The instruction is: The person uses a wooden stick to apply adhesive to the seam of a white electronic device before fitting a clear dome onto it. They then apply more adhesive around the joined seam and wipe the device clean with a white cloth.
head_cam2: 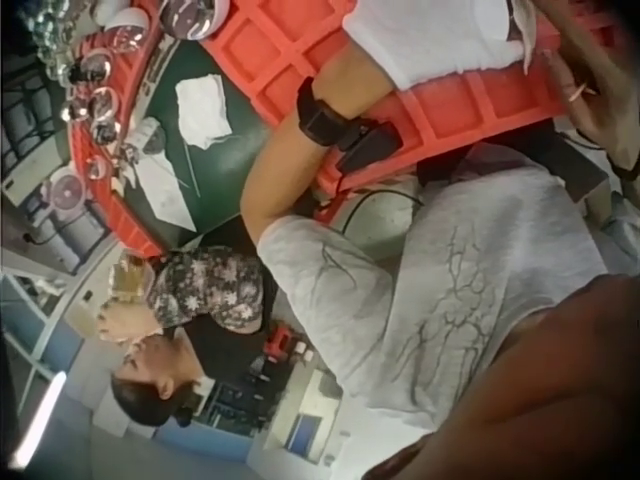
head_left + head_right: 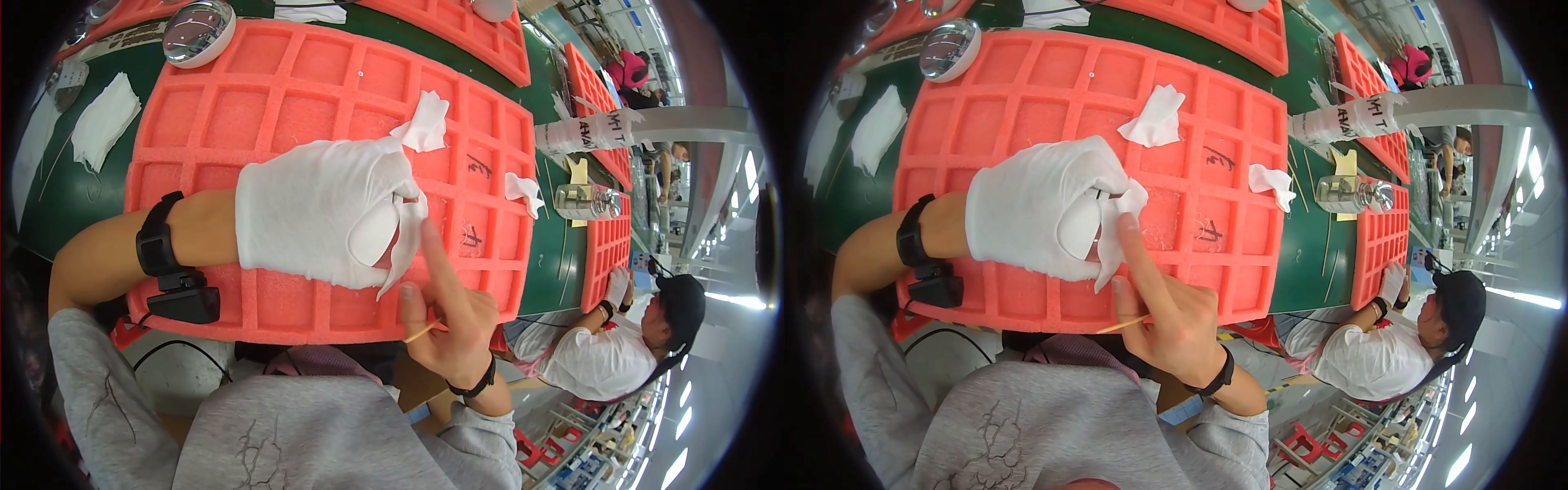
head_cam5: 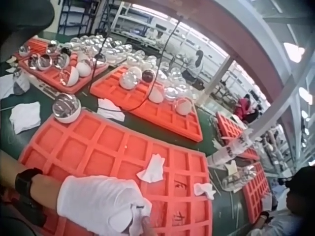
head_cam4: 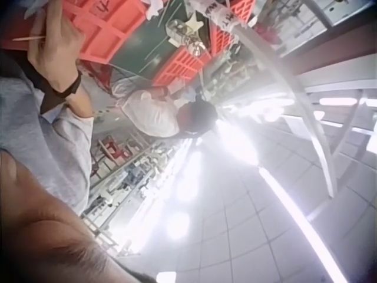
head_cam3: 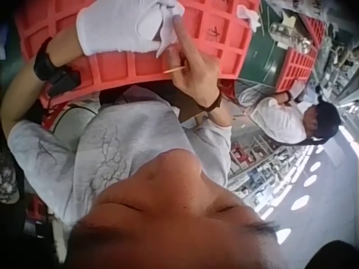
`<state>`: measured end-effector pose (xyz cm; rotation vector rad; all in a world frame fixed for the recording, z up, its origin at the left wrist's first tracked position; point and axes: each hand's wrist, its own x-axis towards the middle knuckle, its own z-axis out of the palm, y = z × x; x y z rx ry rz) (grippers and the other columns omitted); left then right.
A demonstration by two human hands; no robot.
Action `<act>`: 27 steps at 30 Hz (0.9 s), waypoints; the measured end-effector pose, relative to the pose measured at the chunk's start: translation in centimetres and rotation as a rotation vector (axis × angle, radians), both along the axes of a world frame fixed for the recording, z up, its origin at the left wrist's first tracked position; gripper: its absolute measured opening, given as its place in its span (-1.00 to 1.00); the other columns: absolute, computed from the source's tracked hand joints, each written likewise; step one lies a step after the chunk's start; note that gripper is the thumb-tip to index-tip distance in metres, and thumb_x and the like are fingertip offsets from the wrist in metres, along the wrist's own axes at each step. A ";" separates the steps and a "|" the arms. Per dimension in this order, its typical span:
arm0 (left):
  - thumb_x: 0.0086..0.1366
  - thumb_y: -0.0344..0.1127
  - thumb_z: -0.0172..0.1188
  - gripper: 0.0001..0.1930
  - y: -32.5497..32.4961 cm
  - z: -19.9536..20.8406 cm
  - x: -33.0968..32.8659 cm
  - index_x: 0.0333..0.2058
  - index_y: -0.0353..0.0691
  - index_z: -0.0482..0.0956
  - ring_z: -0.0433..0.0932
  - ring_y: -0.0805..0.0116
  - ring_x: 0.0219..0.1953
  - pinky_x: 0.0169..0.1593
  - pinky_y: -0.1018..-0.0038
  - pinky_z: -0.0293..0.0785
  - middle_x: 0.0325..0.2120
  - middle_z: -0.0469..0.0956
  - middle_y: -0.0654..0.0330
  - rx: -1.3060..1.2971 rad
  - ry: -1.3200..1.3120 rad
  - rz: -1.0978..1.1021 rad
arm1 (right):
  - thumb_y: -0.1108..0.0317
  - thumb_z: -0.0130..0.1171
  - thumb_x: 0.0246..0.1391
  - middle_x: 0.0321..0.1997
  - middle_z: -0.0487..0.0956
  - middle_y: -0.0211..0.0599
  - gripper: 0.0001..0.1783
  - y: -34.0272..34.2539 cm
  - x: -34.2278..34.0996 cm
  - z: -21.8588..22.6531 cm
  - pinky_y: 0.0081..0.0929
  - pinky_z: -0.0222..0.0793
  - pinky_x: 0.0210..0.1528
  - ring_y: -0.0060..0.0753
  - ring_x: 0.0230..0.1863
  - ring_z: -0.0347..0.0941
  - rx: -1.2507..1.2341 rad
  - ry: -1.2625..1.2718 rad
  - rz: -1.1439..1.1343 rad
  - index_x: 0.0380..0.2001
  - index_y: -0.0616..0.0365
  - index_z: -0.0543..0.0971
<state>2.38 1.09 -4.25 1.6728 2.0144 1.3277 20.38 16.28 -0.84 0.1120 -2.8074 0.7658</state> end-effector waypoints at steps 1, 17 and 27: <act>-0.09 -0.12 0.50 -0.48 0.0 0.0 0.0 -0.17 -0.15 0.50 0.62 0.05 -0.26 -0.22 0.22 0.57 -0.31 0.58 0.11 -0.010 -0.015 0.010 | 0.66 0.22 -0.03 -0.71 0.41 -0.37 -0.31 0.0 0.0 0.0 -0.55 0.23 -0.60 -0.52 -0.75 0.28 0.002 -0.014 0.000 0.28 0.36 0.46; -0.11 -0.12 0.51 -0.48 0.2 0.0 -0.1 -0.17 -0.15 0.54 0.61 0.05 -0.21 -0.17 0.22 0.56 -0.26 0.57 0.11 -0.015 0.012 0.022 | 0.69 0.15 -0.01 -0.73 0.40 -0.38 -0.25 0.2 0.1 -0.9 -0.52 0.25 -0.61 -0.48 -0.76 0.26 0.077 0.043 0.037 0.34 0.41 0.36; -0.16 -0.13 0.56 -0.37 -0.3 -0.3 0.3 -0.07 -0.12 0.53 0.55 0.08 -0.14 -0.08 0.24 0.51 -0.18 0.53 0.17 -0.126 0.023 -0.005 | 0.68 0.14 0.00 -0.76 0.33 -0.46 -0.37 -1.3 1.9 -2.1 -0.57 0.18 -0.64 -0.59 -0.77 0.20 -0.043 0.117 -0.143 0.23 0.48 0.46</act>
